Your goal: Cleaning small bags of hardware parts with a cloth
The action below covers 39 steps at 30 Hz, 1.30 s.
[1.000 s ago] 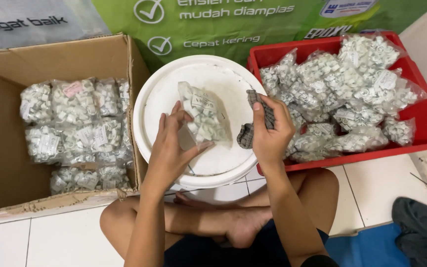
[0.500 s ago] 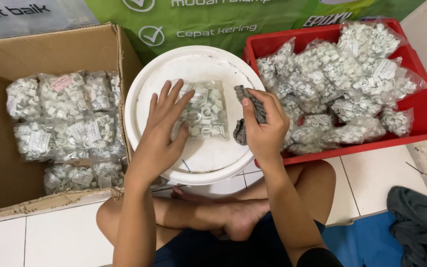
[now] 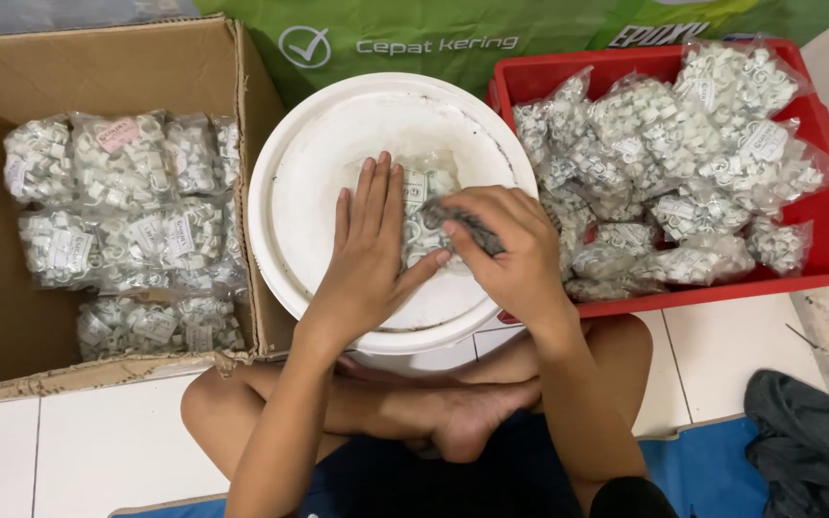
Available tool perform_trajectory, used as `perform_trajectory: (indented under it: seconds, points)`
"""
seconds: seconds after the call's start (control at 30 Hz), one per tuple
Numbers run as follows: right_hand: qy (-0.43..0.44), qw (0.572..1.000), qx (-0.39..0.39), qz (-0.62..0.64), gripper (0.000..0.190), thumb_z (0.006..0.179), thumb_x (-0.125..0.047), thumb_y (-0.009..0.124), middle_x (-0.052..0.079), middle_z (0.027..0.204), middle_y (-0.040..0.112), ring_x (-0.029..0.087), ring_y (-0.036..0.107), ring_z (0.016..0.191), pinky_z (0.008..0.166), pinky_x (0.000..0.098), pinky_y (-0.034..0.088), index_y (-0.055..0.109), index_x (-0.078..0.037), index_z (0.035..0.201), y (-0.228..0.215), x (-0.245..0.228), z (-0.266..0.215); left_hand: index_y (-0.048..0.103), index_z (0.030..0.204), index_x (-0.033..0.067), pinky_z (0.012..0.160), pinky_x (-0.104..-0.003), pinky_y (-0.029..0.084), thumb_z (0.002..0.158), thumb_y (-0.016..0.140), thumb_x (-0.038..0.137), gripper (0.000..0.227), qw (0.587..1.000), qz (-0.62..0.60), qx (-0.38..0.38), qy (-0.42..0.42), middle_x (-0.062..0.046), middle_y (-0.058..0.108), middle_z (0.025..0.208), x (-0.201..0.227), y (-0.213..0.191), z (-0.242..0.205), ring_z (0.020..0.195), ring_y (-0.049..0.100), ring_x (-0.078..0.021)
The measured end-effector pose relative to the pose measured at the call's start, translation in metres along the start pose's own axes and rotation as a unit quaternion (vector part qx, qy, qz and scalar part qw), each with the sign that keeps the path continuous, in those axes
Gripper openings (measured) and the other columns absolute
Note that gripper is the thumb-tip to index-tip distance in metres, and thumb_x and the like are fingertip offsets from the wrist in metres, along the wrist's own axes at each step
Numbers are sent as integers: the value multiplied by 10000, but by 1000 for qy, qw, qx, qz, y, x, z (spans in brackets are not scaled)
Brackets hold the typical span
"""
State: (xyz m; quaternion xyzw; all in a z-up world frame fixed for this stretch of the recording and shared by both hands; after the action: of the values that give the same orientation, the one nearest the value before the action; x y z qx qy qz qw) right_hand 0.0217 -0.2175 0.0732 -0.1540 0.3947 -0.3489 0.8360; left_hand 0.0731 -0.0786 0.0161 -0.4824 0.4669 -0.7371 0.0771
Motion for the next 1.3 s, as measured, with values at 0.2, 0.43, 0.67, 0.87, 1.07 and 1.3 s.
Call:
perform_trajectory:
  seconds: [0.2,0.43,0.67,0.87,1.07,1.3]
  points:
    - [35,997,-61,-31,131,1014,-107,790,92,1115,719,366,702,1052,920,508,553,802,-132,1142,31,35,37,105,1713,-73,1318,-586,-90,1075,635,509,1013,1000,7,-13,-12,-287,-5,1807,-4,3,5,1684,-58,-381]
    - [-37,995,-47,-74,100,1027,-147,801,78,1005,740,317,703,955,860,421,569,830,-124,1120,15,-2,20,128,1706,-80,1318,-597,-79,1039,703,488,1048,1000,8,3,-26,-283,13,1810,-6,3,8,1687,-27,-374]
    - [-31,992,-90,-78,97,1031,-129,795,63,1001,738,288,703,932,836,400,575,835,-131,1119,17,4,21,124,1704,-79,1336,-584,-35,1034,719,481,1058,1000,-8,9,-19,-281,15,1808,-7,4,4,1687,-25,-384]
    - [-65,988,-33,-137,114,1071,-154,773,33,951,677,249,691,895,785,371,567,833,-137,1166,30,13,32,131,1702,-79,1339,-567,-41,1019,712,515,1075,1000,-5,-2,-29,-278,20,1807,-7,5,5,1688,-40,-366]
    - [-40,992,-84,-87,168,1034,-138,788,43,976,711,280,712,918,820,374,581,851,-171,1187,7,-14,-2,115,1711,-65,1344,-565,-23,1009,728,530,1106,1000,5,2,-28,-264,-5,1813,-9,8,5,1691,-49,-357]
    - [-25,983,-67,-167,149,1074,-254,771,-8,960,648,247,693,950,804,380,561,814,-186,1200,25,22,12,136,1707,-74,1340,-563,-17,1022,705,537,1080,1000,7,-2,-24,-269,4,1811,-7,8,4,1689,-50,-359]
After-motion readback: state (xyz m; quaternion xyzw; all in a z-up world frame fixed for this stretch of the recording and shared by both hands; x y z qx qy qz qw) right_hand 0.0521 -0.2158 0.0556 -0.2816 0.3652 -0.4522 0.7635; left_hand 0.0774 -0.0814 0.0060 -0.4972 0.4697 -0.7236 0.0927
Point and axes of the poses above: each hand's wrist, its own z-axis towards the middle knuckle, its own y-axis out of the palm, x = y × z, the point moved 9 cm from there along z, towards the middle knuckle
